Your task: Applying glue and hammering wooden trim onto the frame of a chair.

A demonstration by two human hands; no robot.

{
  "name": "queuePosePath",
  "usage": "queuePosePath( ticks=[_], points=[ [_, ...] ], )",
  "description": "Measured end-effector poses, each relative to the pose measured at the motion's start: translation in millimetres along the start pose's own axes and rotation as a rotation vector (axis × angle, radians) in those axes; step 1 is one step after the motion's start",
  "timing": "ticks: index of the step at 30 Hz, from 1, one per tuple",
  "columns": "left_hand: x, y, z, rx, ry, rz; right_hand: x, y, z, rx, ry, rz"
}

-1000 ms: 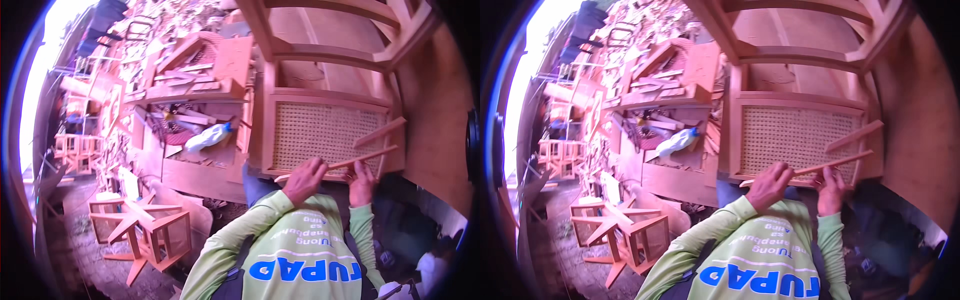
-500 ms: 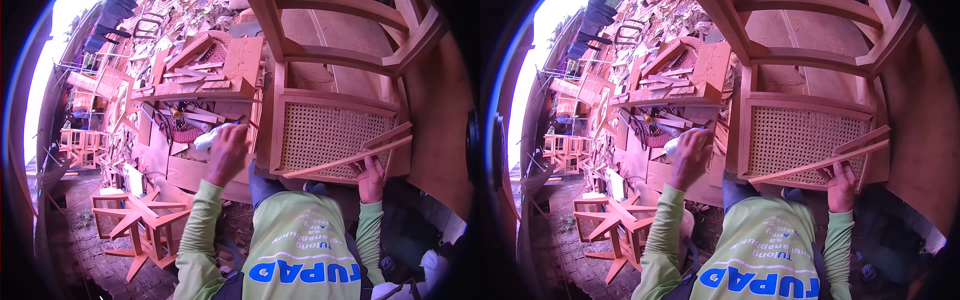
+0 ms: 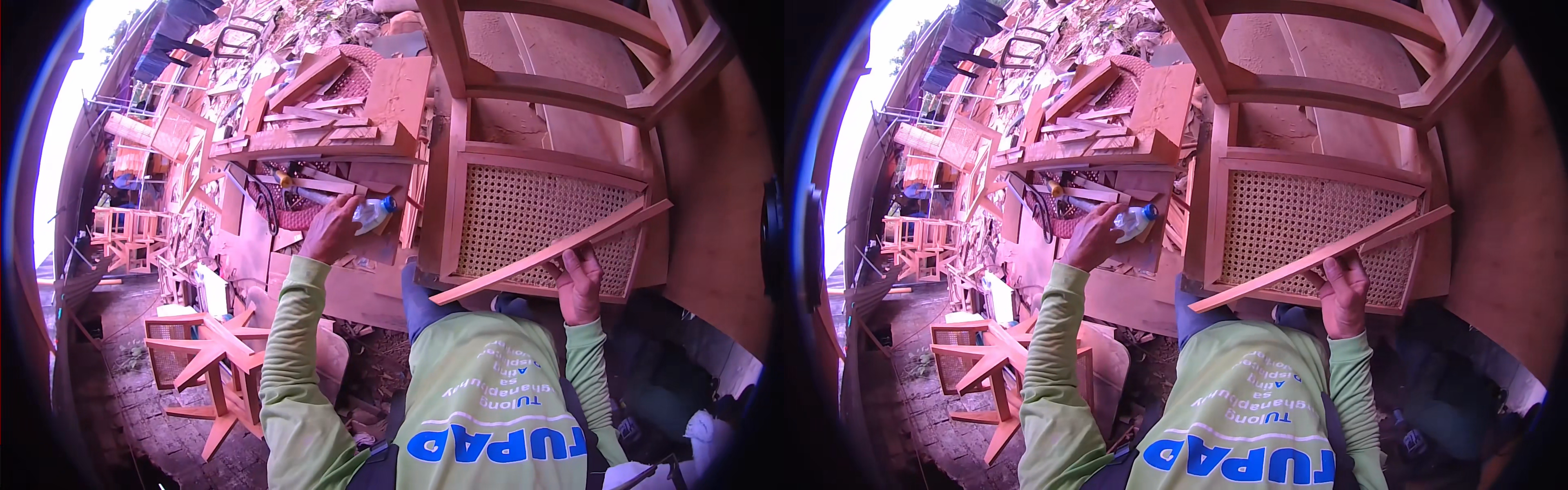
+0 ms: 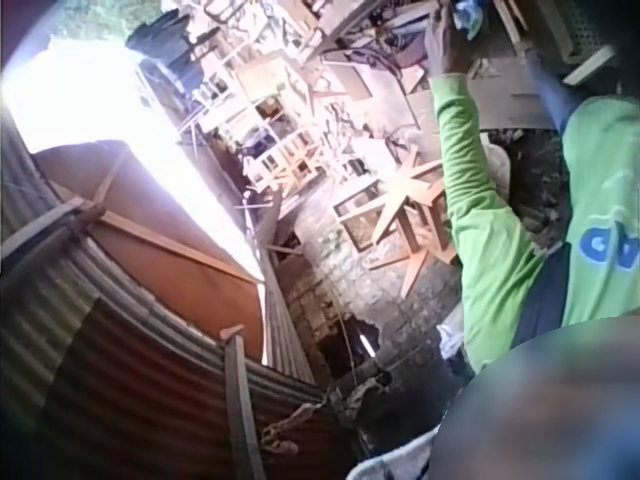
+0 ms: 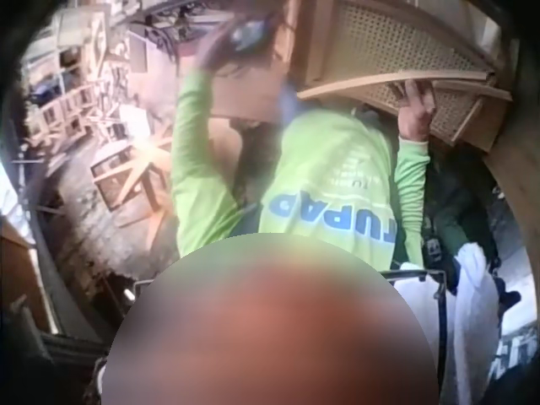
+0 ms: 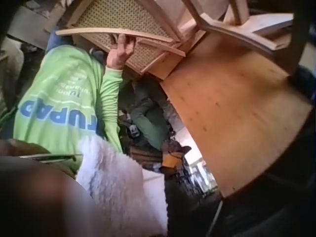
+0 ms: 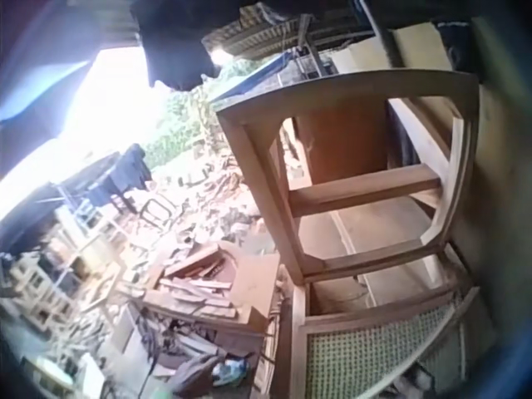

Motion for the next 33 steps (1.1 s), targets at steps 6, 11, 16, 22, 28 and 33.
queuePosePath(
  ticks=[6, 11, 16, 22, 28, 33],
  points=[
    [1.5, -1.1, 3.5, -0.055, 0.039, 0.023, -1.1, -12.6, -18.7, -0.029, -0.015, 0.038],
    [9.7, -9.4, -4.0, -0.200, -0.050, -0.054, 0.5, -24.1, -25.0, -0.049, -0.063, 0.056],
    [31.0, -29.5, 6.9, -0.082, 0.074, -0.111, -2.0, -46.5, -29.9, -0.053, -0.049, 0.132],
    [27.5, 13.6, -65.5, 0.272, -0.004, -0.038, -10.4, -74.5, -45.9, 0.047, -0.089, 0.220],
    [-22.3, 72.1, -185.8, 0.270, -0.300, 0.100, -15.1, -104.1, -34.5, 0.108, -0.024, 0.394],
    [-47.1, 85.5, -219.2, 0.299, -0.392, 0.208, -10.8, -120.7, -35.3, 0.127, 0.058, 0.415]
  ],
)
Point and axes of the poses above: each hand's wrist, its own x-axis away from the middle knuckle, its own y-axis out of the back of the hand, z = x × y, the point moved 2 cm from there along -x, towards the middle knuckle, and after that the axes turned 14 degrees about x, right-handed, at the moved point
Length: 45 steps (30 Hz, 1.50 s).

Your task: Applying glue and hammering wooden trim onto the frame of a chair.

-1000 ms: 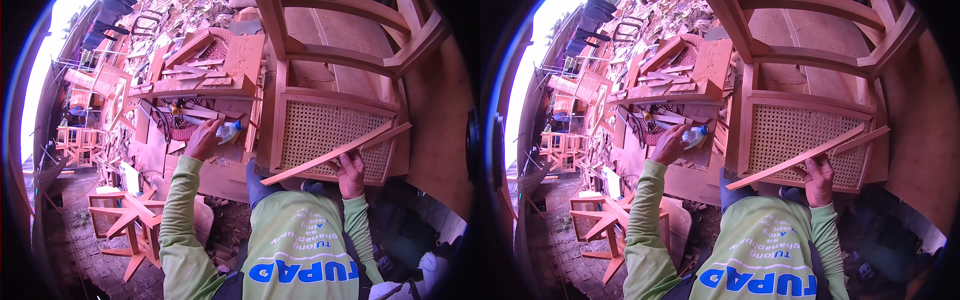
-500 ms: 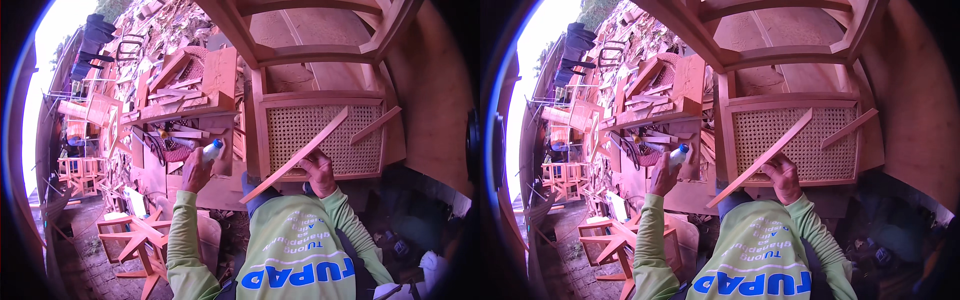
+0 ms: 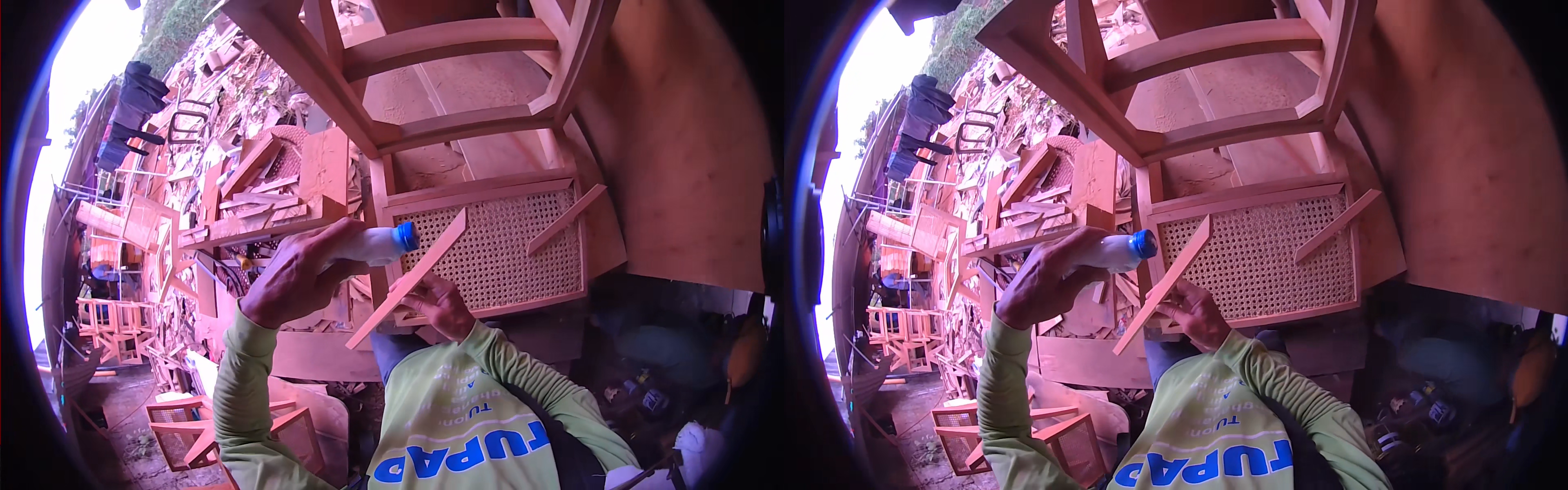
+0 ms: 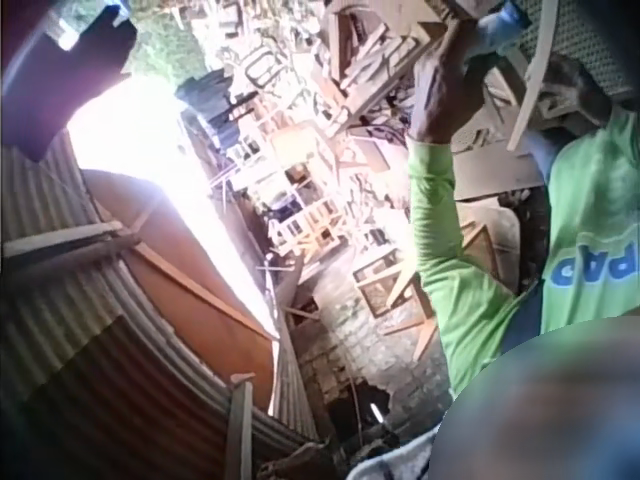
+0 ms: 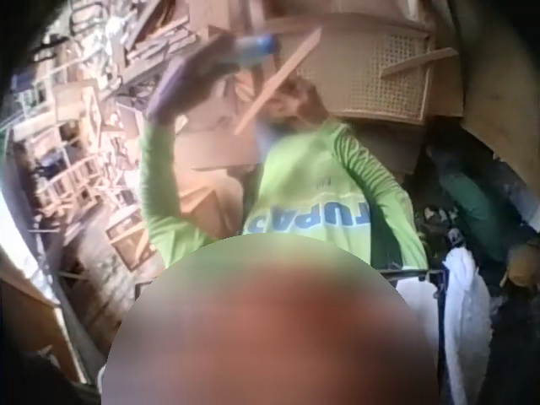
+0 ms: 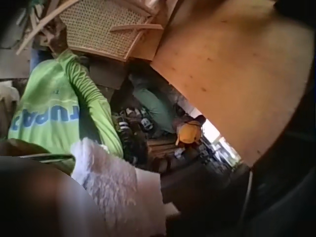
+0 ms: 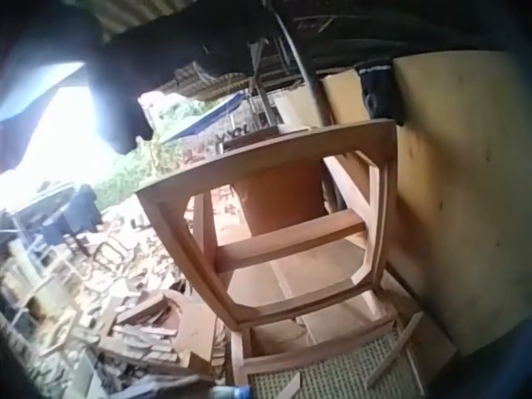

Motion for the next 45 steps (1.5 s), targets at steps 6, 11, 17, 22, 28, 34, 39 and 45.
queuePosePath(
  ticks=[6, 11, 17, 22, 28, 34, 39, 45],
  points=[
    [-24.9, 6.4, -17.8, -0.084, -0.030, 0.095, -0.3, -7.3, -1.4, 0.075, 0.047, -0.072],
    [-37.9, 9.9, -22.9, -0.197, -0.030, 0.135, -8.6, -10.7, -16.6, 0.071, 0.076, -0.042],
    [-48.0, 16.3, -26.1, -0.311, -0.044, 0.197, -14.0, -17.0, -16.3, 0.101, 0.080, 0.002],
    [-49.4, 12.1, -32.4, -0.336, -0.119, 0.182, -13.8, -13.8, -16.6, 0.115, 0.080, 0.003],
    [-49.9, 8.9, -35.6, -0.395, -0.144, 0.190, -11.5, -8.0, -6.6, 0.144, 0.043, -0.012],
    [-51.7, 6.8, -34.2, -0.401, -0.161, 0.178, -7.7, -8.0, -8.8, 0.159, 0.053, -0.025],
    [-52.1, 6.0, -38.3, -0.417, -0.148, 0.182, -4.5, -9.2, -11.9, 0.078, 0.014, -0.028],
    [-51.8, 2.9, -39.6, -0.424, -0.129, 0.185, -2.6, -5.7, -6.8, 0.162, 0.009, -0.008]
  ],
)
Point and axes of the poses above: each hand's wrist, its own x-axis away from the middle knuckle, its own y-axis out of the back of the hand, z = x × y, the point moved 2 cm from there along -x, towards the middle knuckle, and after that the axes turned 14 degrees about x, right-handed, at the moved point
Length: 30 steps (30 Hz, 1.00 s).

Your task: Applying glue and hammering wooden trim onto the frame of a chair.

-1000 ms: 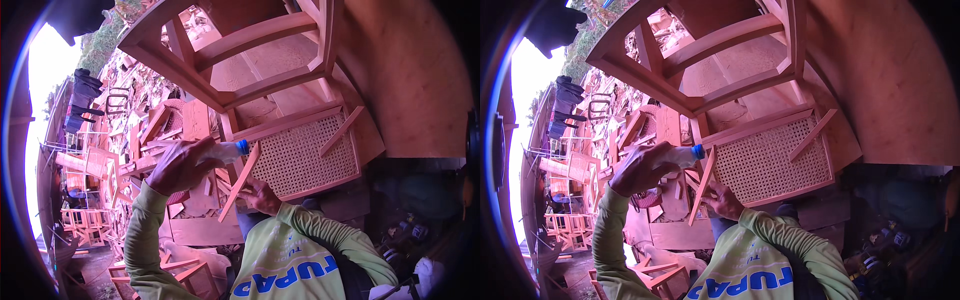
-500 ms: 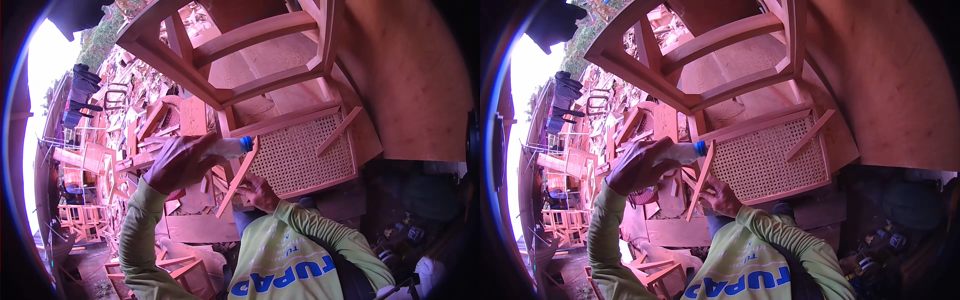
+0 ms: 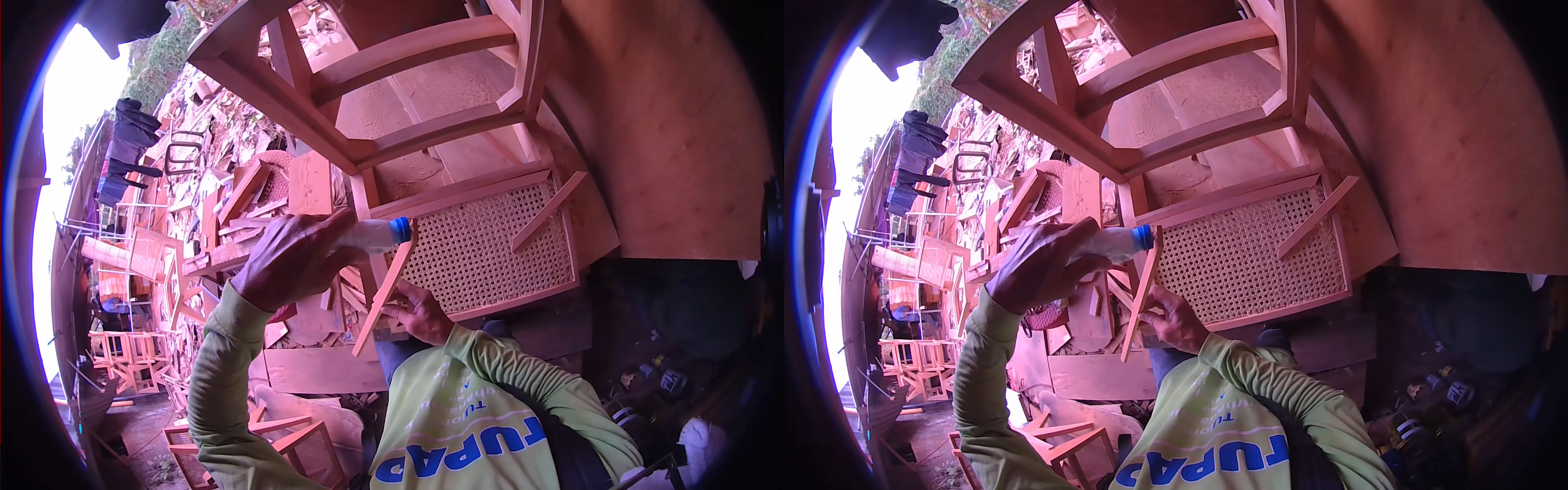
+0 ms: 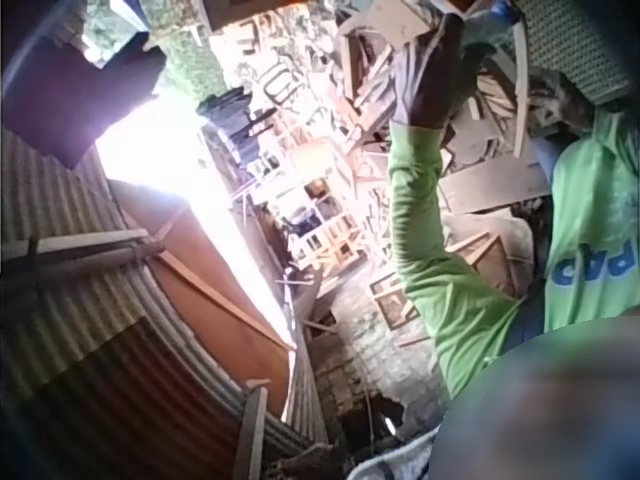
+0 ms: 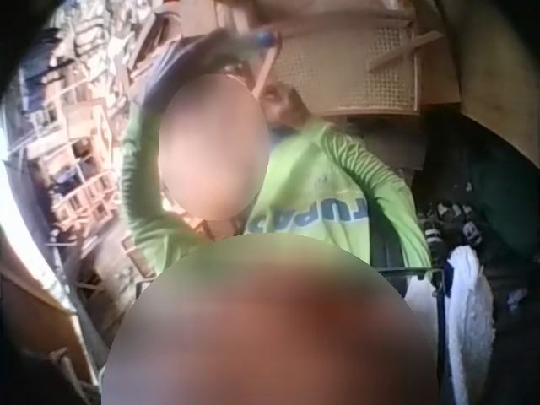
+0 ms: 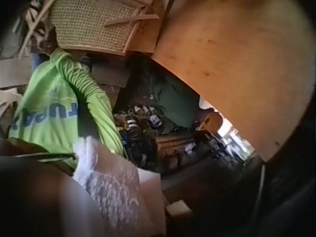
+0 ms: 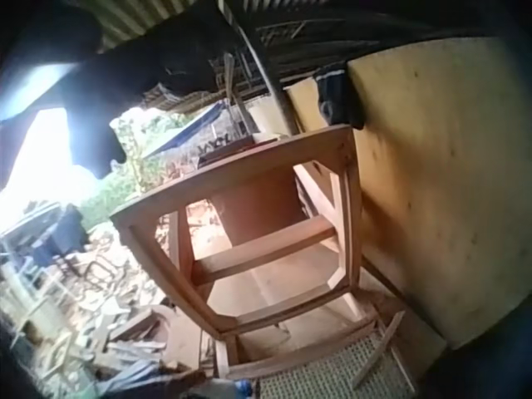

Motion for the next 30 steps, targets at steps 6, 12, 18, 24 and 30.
queuePosePath(
  ticks=[6, 12, 18, 24, 30],
  points=[
    [-1.2, 0.0, -0.2, -0.024, -0.016, -0.015, -0.2, -0.8, -8.3, 0.005, 0.005, 0.001],
    [2.2, -6.1, 4.0, -0.002, -0.011, -0.004, -1.0, -1.6, -10.5, -0.029, 0.010, 0.026],
    [5.4, -7.5, 9.2, 0.011, 0.002, 0.008, -2.6, -1.1, -9.6, 0.001, 0.039, 0.016],
    [5.9, -10.4, 10.9, -0.002, 0.006, 0.009, -0.9, -0.2, -6.7, -0.096, 0.019, -0.012],
    [7.6, -13.6, 14.0, -0.015, 0.013, 0.028, -1.6, 5.3, -2.0, 0.013, -0.033, 0.007]
  ],
)
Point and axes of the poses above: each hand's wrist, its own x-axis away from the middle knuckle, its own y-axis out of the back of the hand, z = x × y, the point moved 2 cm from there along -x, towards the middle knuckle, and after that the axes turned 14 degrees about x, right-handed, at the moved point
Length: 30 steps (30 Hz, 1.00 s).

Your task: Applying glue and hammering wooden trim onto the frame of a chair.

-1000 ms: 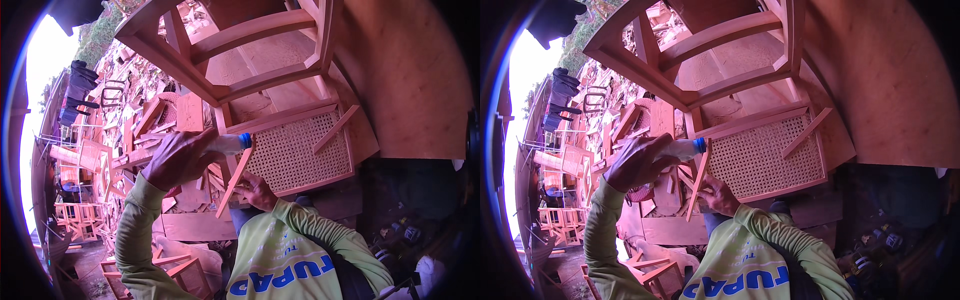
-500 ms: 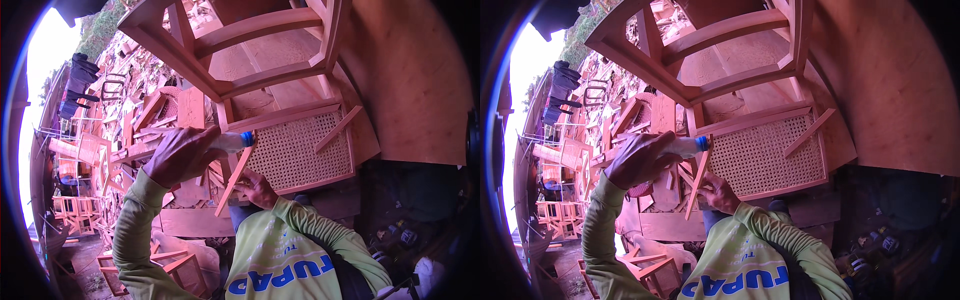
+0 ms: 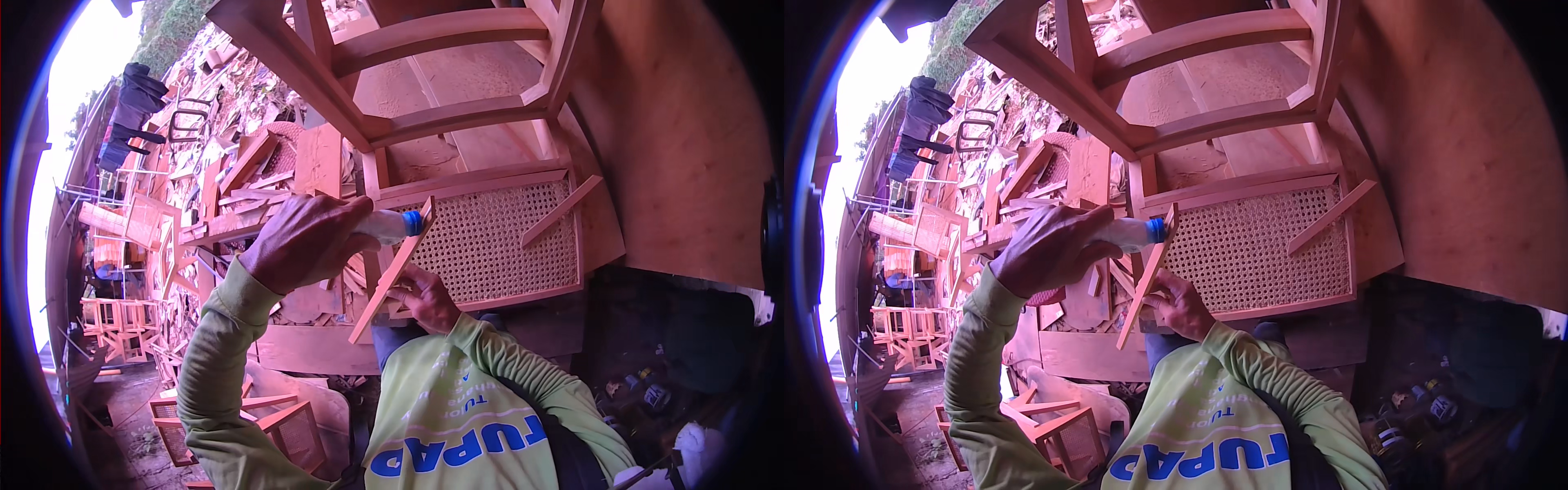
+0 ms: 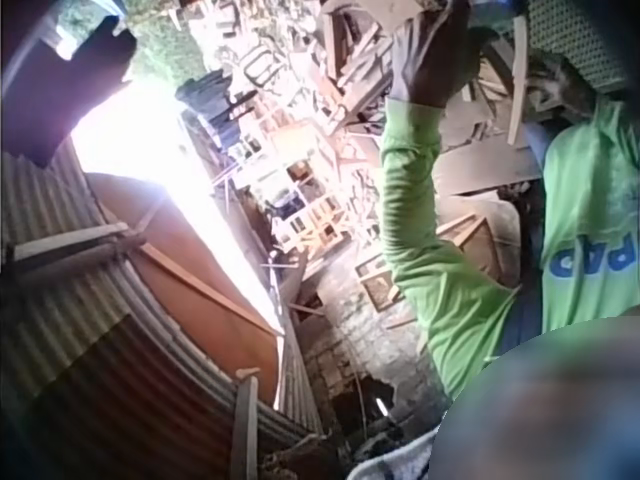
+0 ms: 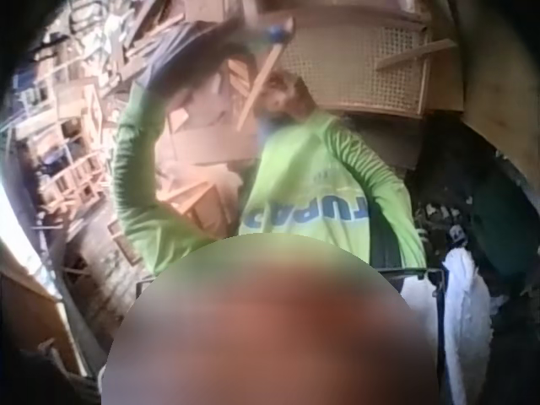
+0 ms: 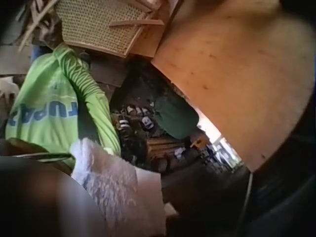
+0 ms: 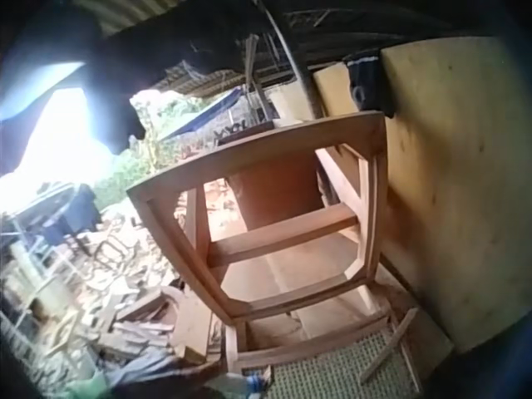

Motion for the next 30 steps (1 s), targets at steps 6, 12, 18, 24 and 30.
queuePosePath(
  ticks=[6, 12, 18, 24, 30],
  points=[
    [-1.3, -1.7, 0.5, -0.004, 0.024, 0.030, -2.3, -0.7, -6.2, -0.101, 0.073, -0.016],
    [0.2, -7.2, 4.8, 0.024, 0.025, 0.014, -4.8, 4.2, -4.8, -0.036, 0.095, -0.025],
    [5.4, -14.7, 10.6, 0.030, 0.019, 0.007, -5.0, 7.1, 1.5, -0.130, 0.072, -0.036],
    [8.0, -19.9, 11.1, 0.017, 0.014, 0.017, -5.4, 9.5, 0.9, -0.149, 0.100, -0.063],
    [9.4, -25.1, 11.1, 0.001, 0.024, 0.029, -6.8, 14.1, -3.4, -0.117, 0.105, -0.071]
  ],
)
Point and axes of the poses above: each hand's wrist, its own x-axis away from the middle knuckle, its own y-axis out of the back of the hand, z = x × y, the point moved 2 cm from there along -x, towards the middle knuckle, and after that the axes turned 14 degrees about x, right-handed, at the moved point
